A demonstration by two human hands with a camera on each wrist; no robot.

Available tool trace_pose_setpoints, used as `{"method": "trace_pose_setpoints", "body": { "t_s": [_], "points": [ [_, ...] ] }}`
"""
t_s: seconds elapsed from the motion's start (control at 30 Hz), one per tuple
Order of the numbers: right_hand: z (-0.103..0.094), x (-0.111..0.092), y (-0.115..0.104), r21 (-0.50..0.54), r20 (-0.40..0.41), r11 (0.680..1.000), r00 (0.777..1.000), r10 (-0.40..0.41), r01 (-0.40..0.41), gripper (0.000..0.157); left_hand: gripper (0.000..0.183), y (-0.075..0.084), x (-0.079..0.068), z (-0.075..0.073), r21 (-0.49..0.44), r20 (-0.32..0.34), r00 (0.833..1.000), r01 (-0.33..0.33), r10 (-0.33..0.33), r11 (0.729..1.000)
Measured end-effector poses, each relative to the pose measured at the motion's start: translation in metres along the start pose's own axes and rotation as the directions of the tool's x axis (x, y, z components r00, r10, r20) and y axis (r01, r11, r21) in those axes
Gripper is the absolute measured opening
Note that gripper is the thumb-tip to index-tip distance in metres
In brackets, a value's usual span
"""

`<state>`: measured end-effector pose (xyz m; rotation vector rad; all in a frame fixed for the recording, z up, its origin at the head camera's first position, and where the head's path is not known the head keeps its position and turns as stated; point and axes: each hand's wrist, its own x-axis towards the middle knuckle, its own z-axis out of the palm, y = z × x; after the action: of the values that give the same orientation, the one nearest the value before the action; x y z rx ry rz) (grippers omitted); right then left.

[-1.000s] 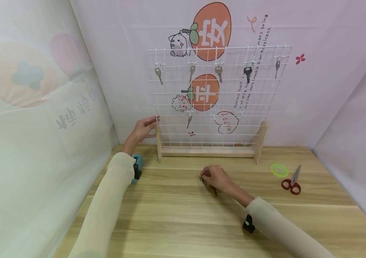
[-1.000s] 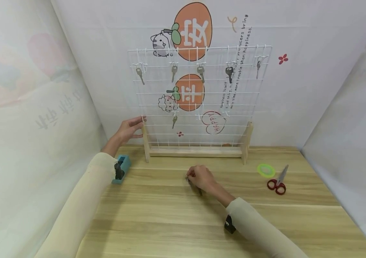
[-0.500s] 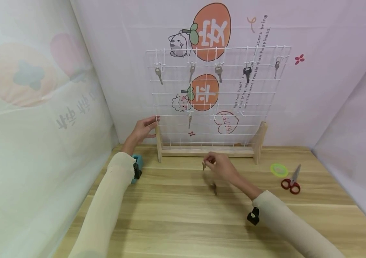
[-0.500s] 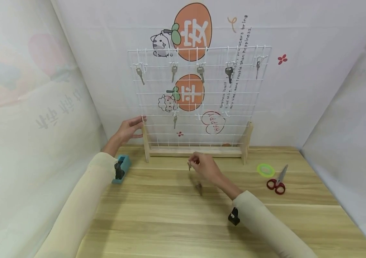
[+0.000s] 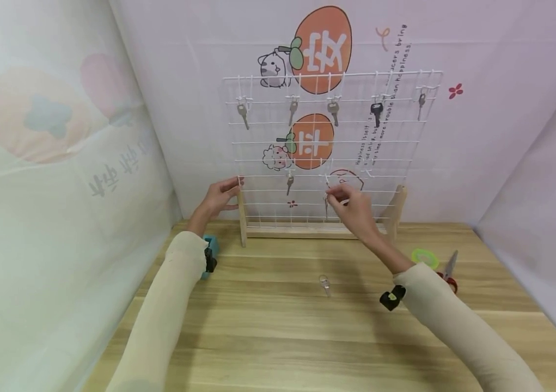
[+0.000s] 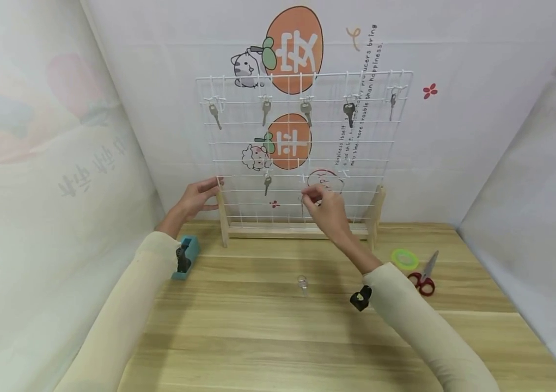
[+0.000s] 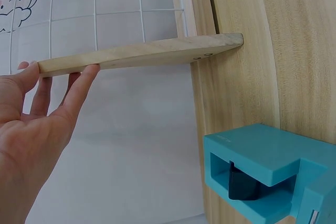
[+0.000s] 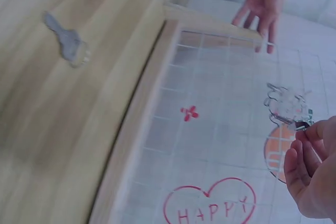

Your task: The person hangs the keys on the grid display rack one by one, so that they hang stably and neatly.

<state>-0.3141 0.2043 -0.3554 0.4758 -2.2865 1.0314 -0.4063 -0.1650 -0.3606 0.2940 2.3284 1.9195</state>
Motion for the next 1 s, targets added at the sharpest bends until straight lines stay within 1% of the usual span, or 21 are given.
{"method": "trace_pose_setpoints", "body": {
  "t_s": [0.07,0.17,0.33,0.63,0.83,1.0],
  "points": [
    [-0.003,0.006,0.000,-0.001,-0.047,1.000,0.999,-0.002,0.002,0.011,0.045,0.000,0.000,0.001,0.002,0.002,1.000,0.003,-0.003,1.000],
    [-0.004,0.013,0.001,-0.004,-0.092,1.000,0.996,-0.001,0.000,0.011,0.045,0.000,-0.001,0.002,0.007,0.001,1.000,0.011,-0.011,1.000],
    [-0.004,0.021,0.000,-0.005,-0.120,1.000,0.993,0.015,-0.016,0.011,0.045,-0.001,-0.001,0.002,-0.001,-0.001,1.000,0.016,-0.016,1.000],
    [-0.003,0.026,0.002,-0.002,-0.099,0.998,0.993,0.065,-0.066,0.011,0.045,-0.003,-0.001,0.002,-0.002,0.000,1.000,0.010,-0.010,1.000],
    [-0.007,0.020,0.004,0.007,-0.105,0.999,0.993,0.051,-0.051,0.013,0.044,-0.002,0.000,0.002,0.007,-0.006,1.000,0.012,-0.012,1.000],
    [-0.012,0.011,0.005,0.001,-0.071,0.999,0.997,0.035,-0.035,0.014,0.045,-0.001,0.000,0.001,0.005,-0.007,1.000,-0.005,0.005,1.000]
  ]
}}
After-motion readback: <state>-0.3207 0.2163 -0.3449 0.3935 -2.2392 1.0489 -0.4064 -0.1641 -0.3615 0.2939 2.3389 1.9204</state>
